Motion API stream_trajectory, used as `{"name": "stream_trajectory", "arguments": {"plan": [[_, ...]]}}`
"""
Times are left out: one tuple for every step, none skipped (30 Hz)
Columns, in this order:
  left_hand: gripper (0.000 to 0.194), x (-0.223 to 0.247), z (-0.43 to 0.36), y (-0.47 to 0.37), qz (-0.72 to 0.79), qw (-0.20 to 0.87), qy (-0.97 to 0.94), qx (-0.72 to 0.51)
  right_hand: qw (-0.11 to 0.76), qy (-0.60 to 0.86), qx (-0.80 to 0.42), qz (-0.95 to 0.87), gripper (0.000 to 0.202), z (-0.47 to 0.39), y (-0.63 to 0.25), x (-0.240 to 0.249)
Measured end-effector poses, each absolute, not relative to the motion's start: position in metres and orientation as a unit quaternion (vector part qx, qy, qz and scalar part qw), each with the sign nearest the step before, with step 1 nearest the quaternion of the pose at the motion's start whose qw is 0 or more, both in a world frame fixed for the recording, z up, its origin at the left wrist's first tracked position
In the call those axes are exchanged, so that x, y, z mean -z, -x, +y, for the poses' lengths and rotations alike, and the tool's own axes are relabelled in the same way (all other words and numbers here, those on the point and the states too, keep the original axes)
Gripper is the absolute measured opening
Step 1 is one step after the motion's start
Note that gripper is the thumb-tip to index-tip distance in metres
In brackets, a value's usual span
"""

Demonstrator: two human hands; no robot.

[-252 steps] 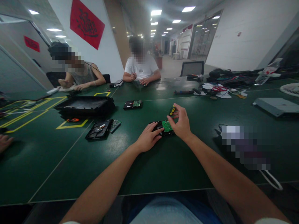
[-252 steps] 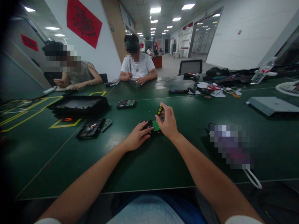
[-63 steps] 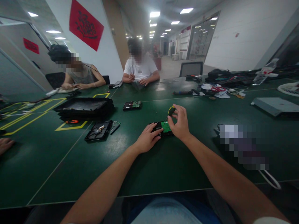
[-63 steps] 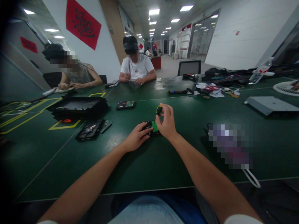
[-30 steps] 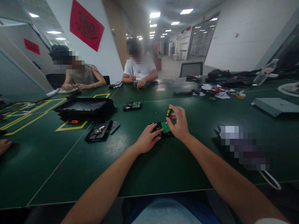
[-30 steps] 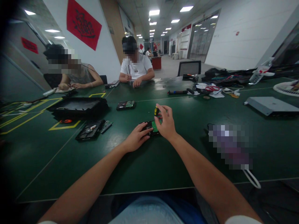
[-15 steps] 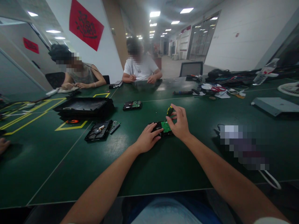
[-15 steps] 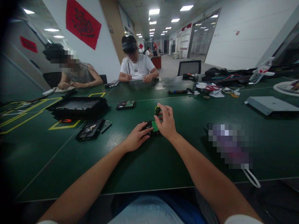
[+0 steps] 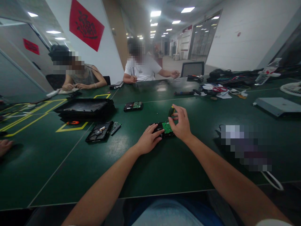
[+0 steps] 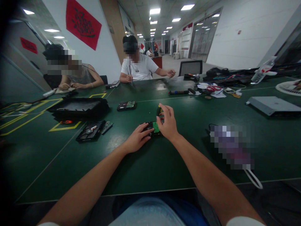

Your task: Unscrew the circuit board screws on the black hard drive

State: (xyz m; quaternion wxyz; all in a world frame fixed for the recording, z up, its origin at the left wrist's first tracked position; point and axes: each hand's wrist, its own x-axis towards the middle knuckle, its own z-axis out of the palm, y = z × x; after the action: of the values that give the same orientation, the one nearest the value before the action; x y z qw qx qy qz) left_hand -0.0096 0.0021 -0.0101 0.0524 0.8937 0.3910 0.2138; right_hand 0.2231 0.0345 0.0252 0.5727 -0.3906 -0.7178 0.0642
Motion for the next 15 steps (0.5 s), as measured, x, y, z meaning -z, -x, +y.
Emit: {"name": "stream_trajectory", "arguments": {"plan": [[0.047,0.0103,0.0021,0.0096,0.39,0.053,-0.894,-0.215,0.572,0.391,-0.064,-0.718,0.063,0.0344,-0.223,-0.0253],[0.046,0.0106,0.0021,0.0096,0.39,0.054,-0.893,-0.217,0.572,0.391,-0.063,-0.718,0.062,0.0343,-0.2229,-0.0255],[0.046,0.011,0.0022,0.0095,0.389,0.055,-0.893,-0.218,0.573,0.392,-0.062,-0.717,0.062,0.0341,-0.2228,-0.0258],[0.046,0.0115,0.0024,0.0095,0.389,0.056,-0.893,-0.219,0.574,0.393,-0.061,-0.716,0.062,0.0338,-0.2226,-0.0262],[0.047,0.012,0.0027,0.0095,0.389,0.057,-0.893,-0.22,0.575,0.394,-0.06,-0.715,0.062,0.0336,-0.2225,-0.0265],[0.047,0.0124,0.0029,0.0095,0.389,0.057,-0.893,-0.22,0.575,0.394,-0.058,-0.715,0.061,0.0334,-0.2225,-0.0268],[0.047,0.0127,0.0031,0.0095,0.389,0.057,-0.893,-0.22,0.575,0.394,-0.058,-0.714,0.061,0.0333,-0.2224,-0.027],[0.047,0.0128,0.0033,0.0096,0.388,0.057,-0.893,-0.221,0.575,0.395,-0.058,-0.714,0.06,0.0333,-0.2224,-0.027],[0.047,0.0127,0.0034,0.0096,0.387,0.057,-0.893,-0.221,0.575,0.395,-0.059,-0.715,0.059,0.0334,-0.2225,-0.027],[0.047,0.0125,0.0034,0.0097,0.387,0.056,-0.894,-0.221,0.575,0.395,-0.059,-0.714,0.059,0.0336,-0.2225,-0.0269],[0.047,0.0122,0.0034,0.0097,0.387,0.056,-0.894,-0.22,0.576,0.395,-0.06,-0.713,0.059,0.0338,-0.2226,-0.0268],[0.047,0.0118,0.0033,0.0098,0.387,0.055,-0.894,-0.219,0.576,0.395,-0.059,-0.713,0.059,0.034,-0.2228,-0.0266],[0.047,0.0114,0.0031,0.0098,0.387,0.055,-0.894,-0.217,0.576,0.396,-0.059,-0.713,0.06,0.0341,-0.2229,-0.0264],[0.047,0.0111,0.003,0.0098,0.388,0.055,-0.895,-0.215,0.576,0.397,-0.057,-0.712,0.06,0.0342,-0.223,-0.0262],[0.046,0.0108,0.0028,0.0097,0.388,0.055,-0.895,-0.213,0.576,0.398,-0.054,-0.712,0.061,0.0342,-0.223,-0.0261]]}}
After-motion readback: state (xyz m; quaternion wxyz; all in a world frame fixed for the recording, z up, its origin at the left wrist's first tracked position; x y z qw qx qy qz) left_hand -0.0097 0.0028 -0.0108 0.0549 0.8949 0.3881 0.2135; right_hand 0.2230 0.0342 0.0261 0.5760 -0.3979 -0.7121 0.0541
